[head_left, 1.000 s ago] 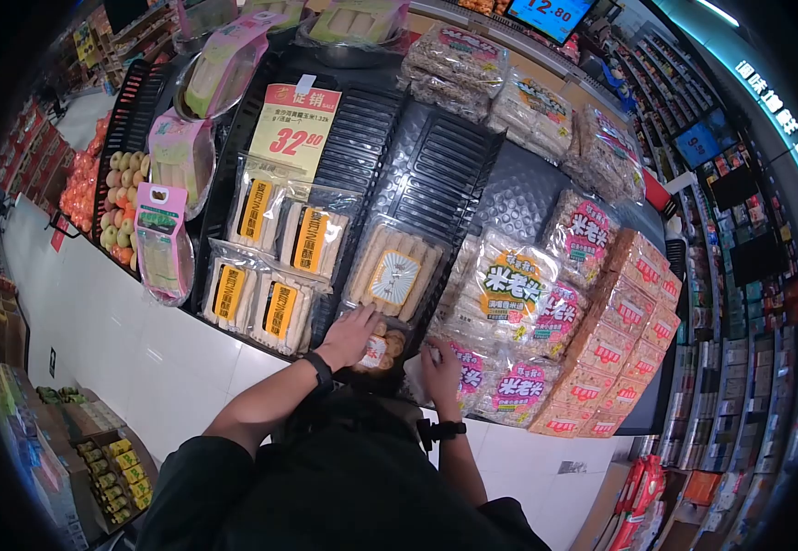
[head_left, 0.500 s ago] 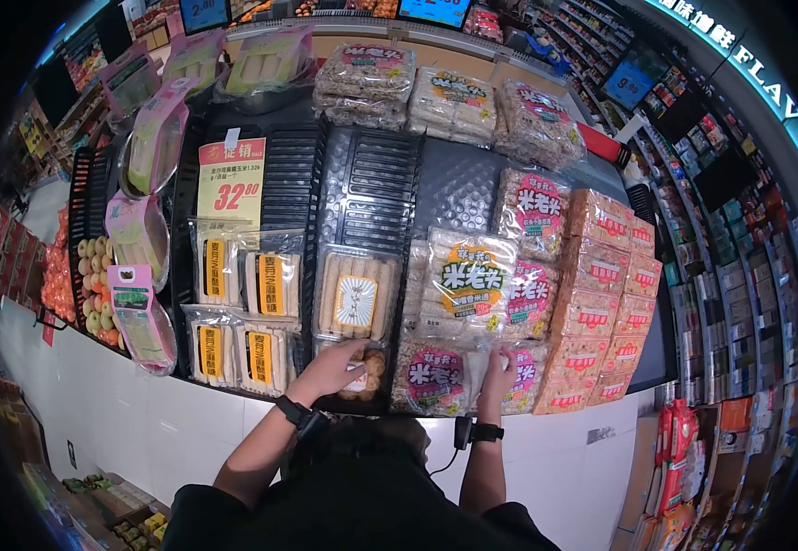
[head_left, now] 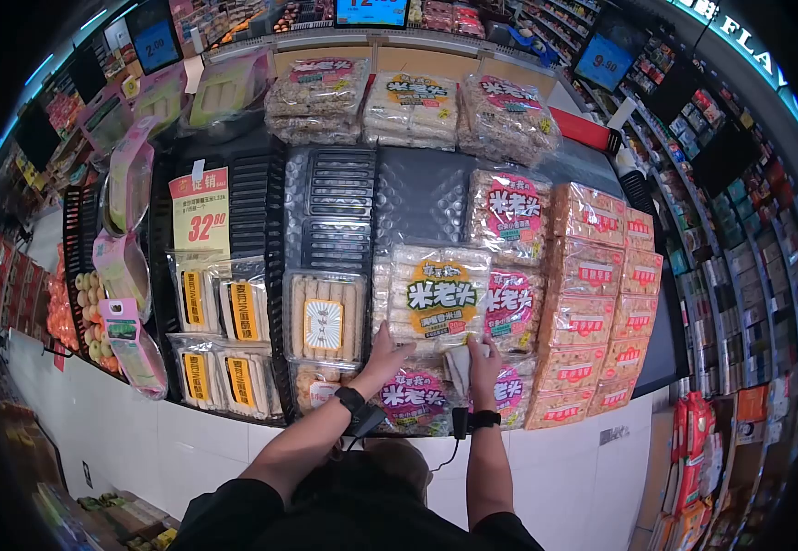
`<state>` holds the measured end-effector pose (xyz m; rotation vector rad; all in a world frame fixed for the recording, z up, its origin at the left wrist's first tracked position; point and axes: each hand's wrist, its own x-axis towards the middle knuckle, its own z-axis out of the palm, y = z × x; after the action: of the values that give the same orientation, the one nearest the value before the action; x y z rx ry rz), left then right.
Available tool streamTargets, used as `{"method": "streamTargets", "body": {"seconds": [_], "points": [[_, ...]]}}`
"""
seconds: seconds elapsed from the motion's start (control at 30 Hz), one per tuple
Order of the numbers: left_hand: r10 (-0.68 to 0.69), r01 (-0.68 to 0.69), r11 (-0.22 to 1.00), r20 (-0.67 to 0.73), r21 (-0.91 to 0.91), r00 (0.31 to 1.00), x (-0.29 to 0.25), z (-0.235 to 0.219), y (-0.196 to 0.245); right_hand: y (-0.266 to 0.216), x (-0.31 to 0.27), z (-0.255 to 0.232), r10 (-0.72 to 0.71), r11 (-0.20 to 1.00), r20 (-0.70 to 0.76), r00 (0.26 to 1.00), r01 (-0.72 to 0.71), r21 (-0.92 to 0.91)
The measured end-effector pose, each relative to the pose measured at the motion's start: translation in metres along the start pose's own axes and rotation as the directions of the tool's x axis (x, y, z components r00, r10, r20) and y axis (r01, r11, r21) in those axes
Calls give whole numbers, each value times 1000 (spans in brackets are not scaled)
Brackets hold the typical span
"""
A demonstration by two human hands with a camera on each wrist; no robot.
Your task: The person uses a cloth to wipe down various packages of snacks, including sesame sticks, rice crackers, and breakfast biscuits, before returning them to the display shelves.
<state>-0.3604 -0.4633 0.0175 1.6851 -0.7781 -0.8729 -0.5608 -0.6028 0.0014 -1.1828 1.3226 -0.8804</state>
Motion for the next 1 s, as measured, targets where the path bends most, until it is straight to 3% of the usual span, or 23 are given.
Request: {"method": "streamTargets", "body": {"seconds": [0.03,0.07,0.1,0.17,0.23,0.3,0.37,0.4,0.43,0.47,0.5,0.67,0.73,0.77,0.83,0.9,0.93,1.0], "points": [[-68,63,995,-58,-83,996,4,6,-4,11,7,0,-61,998,-14,998,61,-27],[-19,24,999,-172,26,985,5,15,-7,21,13,1,-79,996,-25,997,77,-54],[-16,23,999,-167,36,986,9,16,-1,21,15,0,-74,996,-30,997,73,-45],[-129,116,882,3,-457,992,3,12,29,8,5,-6,39,998,-5,999,-39,48],[-130,99,891,-40,-442,991,-15,13,56,-11,-11,-19,67,993,35,997,-70,94],[4,-20,904,-38,-427,999,-23,9,68,-33,-28,-21,75,984,90,993,-89,153],[15,-37,916,-57,-400,998,-47,-4,89,-37,-53,-31,140,925,179,974,-193,327],[32,-48,959,-59,-281,998,-60,-12,94,-36,-64,-33,138,934,160,978,-182,308],[49,-58,986,-61,-159,997,-72,-20,94,-36,-78,-35,126,935,175,977,-175,307],[59,-72,955,-55,-286,997,-84,-24,85,-37,-93,-38,166,946,176,970,-207,249],[69,-87,954,-73,-286,995,-102,-32,81,-35,-110,-39,207,952,174,963,-239,189],[144,-212,941,-254,-265,956,-213,-83,87,-19,-180,-45,168,944,302,938,-241,226],[136,-231,936,-330,-266,934,-260,-99,68,-18,-209,-48,191,876,154,969,-239,419],[140,-254,927,-373,-277,917,-280,-104,54,-10,-217,-51,185,900,170,968,-236,366],[61,-214,916,-410,-339,910,-332,-115,51,6,-229,-54,109,920,224,968,-183,346],[136,-279,937,-513,-211,847,-372,-119,42,7,-249,-55,112,975,244,963,-154,158],[104,-232,954,-516,-190,850,-392,-119,34,6,-260,-52,29,978,256,966,-80,193],[53,-129,985,-504,-116,862,-427,-121,44,-2,-285,-41,-206,978,221,953,197,63]]}}
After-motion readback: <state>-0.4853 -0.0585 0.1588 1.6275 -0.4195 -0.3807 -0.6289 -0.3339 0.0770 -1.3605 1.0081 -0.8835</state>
